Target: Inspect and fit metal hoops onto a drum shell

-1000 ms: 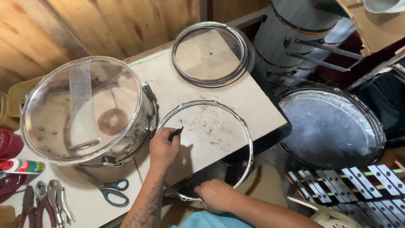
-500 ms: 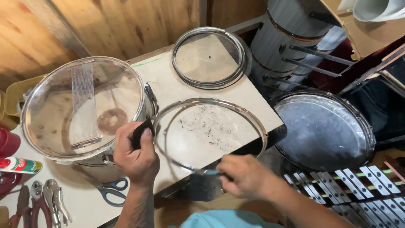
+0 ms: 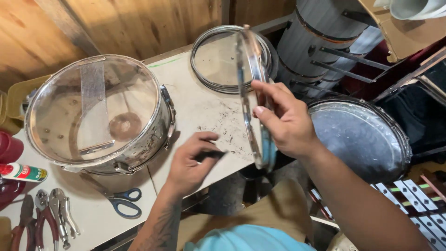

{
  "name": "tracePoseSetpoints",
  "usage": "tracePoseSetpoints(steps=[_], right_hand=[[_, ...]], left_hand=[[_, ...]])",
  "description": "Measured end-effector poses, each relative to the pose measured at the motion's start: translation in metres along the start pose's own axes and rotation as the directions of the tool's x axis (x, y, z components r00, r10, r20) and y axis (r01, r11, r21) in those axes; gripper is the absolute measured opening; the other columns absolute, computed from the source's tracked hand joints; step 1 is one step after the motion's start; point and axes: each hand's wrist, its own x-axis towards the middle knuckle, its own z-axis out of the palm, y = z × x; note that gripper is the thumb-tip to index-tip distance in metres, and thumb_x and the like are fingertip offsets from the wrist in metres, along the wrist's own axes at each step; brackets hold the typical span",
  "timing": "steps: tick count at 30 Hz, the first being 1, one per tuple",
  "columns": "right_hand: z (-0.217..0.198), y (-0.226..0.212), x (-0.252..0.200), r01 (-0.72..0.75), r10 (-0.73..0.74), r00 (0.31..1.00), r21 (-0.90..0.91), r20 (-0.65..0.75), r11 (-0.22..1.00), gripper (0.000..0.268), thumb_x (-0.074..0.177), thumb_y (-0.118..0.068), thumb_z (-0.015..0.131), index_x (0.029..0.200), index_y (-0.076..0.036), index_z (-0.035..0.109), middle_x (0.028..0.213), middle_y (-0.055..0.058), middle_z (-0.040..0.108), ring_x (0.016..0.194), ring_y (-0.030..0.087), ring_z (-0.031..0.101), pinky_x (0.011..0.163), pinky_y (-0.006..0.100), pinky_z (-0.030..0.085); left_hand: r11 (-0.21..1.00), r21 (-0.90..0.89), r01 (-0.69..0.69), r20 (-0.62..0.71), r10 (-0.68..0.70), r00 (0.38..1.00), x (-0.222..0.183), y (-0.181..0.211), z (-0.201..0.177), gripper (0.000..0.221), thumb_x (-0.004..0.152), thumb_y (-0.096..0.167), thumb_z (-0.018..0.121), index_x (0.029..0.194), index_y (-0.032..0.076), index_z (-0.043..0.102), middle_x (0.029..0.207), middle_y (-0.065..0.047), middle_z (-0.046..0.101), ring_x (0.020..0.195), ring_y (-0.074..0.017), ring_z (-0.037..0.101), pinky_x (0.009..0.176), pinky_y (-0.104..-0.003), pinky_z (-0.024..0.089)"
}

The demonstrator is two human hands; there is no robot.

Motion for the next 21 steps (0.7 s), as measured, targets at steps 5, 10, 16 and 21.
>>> tracePoseSetpoints(steps=[5, 10, 16, 21], right_hand=[[0.015, -0.01, 0.001, -0.051, 0.035, 0.991, 0.127, 0.125, 0.991, 0.064, 0.095, -0.005, 0.065, 0.152, 0.009, 0.039, 0.128, 0.017, 0.047, 0.115, 0.027, 0.059, 0.098, 0.037, 0.053], [0.004, -0.048, 0.003, -0.075, 0.092, 0.97, -0.085, 0.225, 0.994, 0.083, 0.09, -0.005, 0.064, 0.156, 0.016, 0.019, 0.138, 0.033, 0.038, 0.117, 0.04, 0.054, 0.101, 0.051, 0.051], [-0.043, -0.021, 0.038, 0.351, -0.325, 0.909, -0.901, 0.261, 0.256, 0.074, 0.084, -0.028, 0.09, 0.15, -0.016, 0.057, 0.134, 0.024, 0.046, 0.112, 0.034, 0.051, 0.09, 0.045, 0.049], [-0.061, -0.04, 0.083, -0.172, 0.443, 0.888, -0.804, 0.123, 0.569, 0.053, 0.091, -0.025, 0.07, 0.142, -0.016, 0.061, 0.134, 0.012, 0.063, 0.121, 0.031, 0.057, 0.104, 0.048, 0.042]], left_hand=[[0.967, -0.208, 0.146, 0.251, -0.091, 0.964, 0.011, 0.005, 0.003, 0.008, 0.08, 0.005, 0.077, 0.088, 0.007, 0.077, 0.133, -0.02, 0.068, 0.118, -0.0286, 0.065, 0.103, -0.042, 0.049], [0.802, -0.545, 0.245, 0.317, -0.074, 0.946, 0.016, -0.016, -0.006, 0.008, 0.08, -0.006, 0.075, 0.087, -0.009, 0.072, 0.091, -0.023, 0.07, 0.077, -0.0207, 0.064, 0.064, -0.034, 0.058], [0.818, -0.477, 0.32, 0.425, -0.103, 0.899, 0.023, -0.015, -0.031, 0.007, 0.083, 0.003, 0.073, 0.085, -0.001, 0.068, 0.085, -0.016, 0.061, 0.071, -0.0205, 0.058, 0.054, -0.028, 0.049], [0.806, -0.48, 0.347, 0.36, -0.179, 0.915, 0.029, -0.025, -0.053, 0.012, 0.073, -0.002, 0.062, 0.083, -0.004, 0.069, 0.089, -0.02, 0.064, 0.065, -0.0216, 0.061, 0.045, -0.026, 0.054]])
